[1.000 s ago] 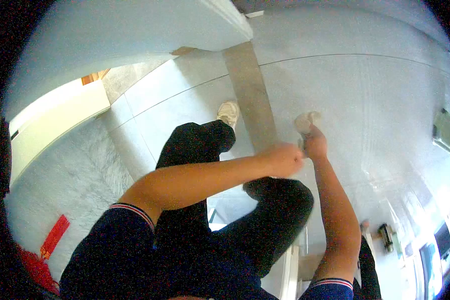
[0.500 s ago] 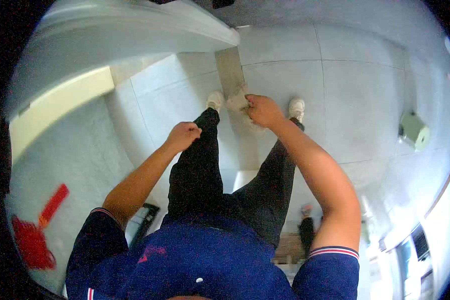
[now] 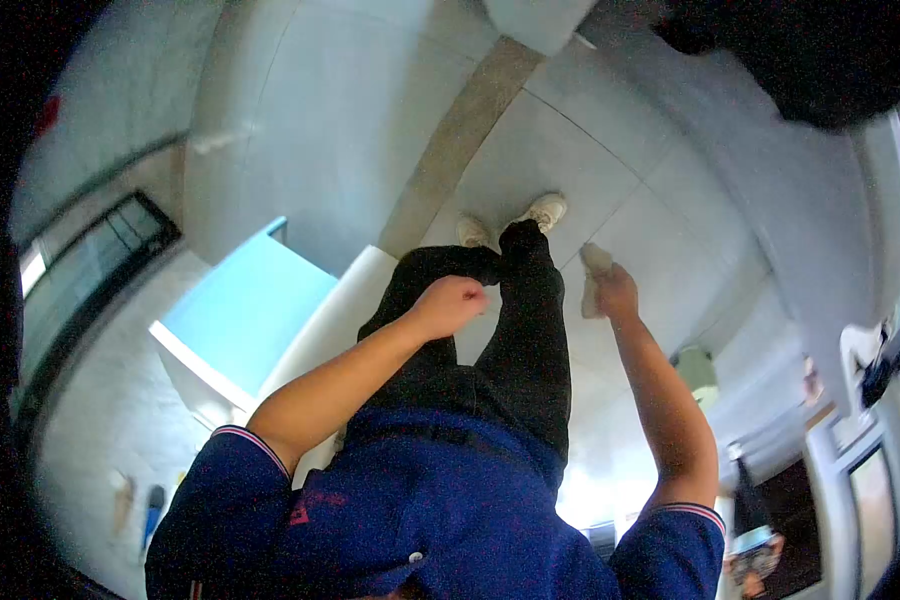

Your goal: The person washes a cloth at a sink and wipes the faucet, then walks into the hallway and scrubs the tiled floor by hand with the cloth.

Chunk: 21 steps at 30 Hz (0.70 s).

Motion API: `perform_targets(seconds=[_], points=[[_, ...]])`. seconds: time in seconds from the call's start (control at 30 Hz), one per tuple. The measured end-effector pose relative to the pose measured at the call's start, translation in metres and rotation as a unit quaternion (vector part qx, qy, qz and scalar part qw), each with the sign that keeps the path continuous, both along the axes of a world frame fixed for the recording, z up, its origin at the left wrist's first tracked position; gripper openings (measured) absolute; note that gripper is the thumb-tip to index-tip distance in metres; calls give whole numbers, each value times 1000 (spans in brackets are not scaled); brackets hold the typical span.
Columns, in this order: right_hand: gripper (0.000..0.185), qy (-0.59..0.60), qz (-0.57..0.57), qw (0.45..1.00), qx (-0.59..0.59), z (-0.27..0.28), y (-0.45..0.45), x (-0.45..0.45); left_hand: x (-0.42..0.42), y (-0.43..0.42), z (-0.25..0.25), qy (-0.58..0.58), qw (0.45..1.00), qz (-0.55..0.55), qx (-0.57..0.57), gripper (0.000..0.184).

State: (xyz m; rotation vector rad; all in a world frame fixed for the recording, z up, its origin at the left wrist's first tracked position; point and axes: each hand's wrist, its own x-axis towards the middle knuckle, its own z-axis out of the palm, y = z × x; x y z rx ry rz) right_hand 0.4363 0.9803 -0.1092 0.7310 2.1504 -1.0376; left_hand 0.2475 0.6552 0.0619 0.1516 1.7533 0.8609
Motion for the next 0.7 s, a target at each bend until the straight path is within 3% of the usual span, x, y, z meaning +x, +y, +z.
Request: perform_targets(seconds=[0.07, 0.13, 0.17, 0.23, 0.3, 0.37, 0.43, 0.57, 0.63, 0.7], points=[[38, 21, 42, 997, 62, -17, 12, 1, -15, -7, -17, -10, 999, 46, -10, 28], [41, 18, -21, 996, 89, -47, 20, -21, -4, -9, -32, 13, 996, 82, -29, 30], [43, -15, 36, 996, 82, -75, 30, -60, -12, 6, -65, 0, 992, 119, -38, 30], [49, -70, 145, 984, 77, -49, 29, -117, 14, 20, -77, -14, 981, 188, -47, 31], [48, 16, 163, 984, 71, -108, 26, -147, 24, 10, -127, 0, 976, 212, -49, 31], [48, 4, 240, 954, 178, -158, -2, -184, 49, 0, -156, -42, 963, 244, -110, 30], [51, 178, 251, 929, 207, -259, 4, -217, 52, -10, -199, -93, 960, 224, -138, 28], [56, 342, 281, 876, 191, -354, -8, -301, 70, -38, -270, -64, 955, 249, -148, 31], [58, 335, 292, 863, 241, -408, -16, -330, 75, -53, -319, -29, 958, 248, -144, 31], [59, 343, 274, 863, 251, -436, -4, -348, 47, -38, -306, -86, 961, 214, -155, 30]])
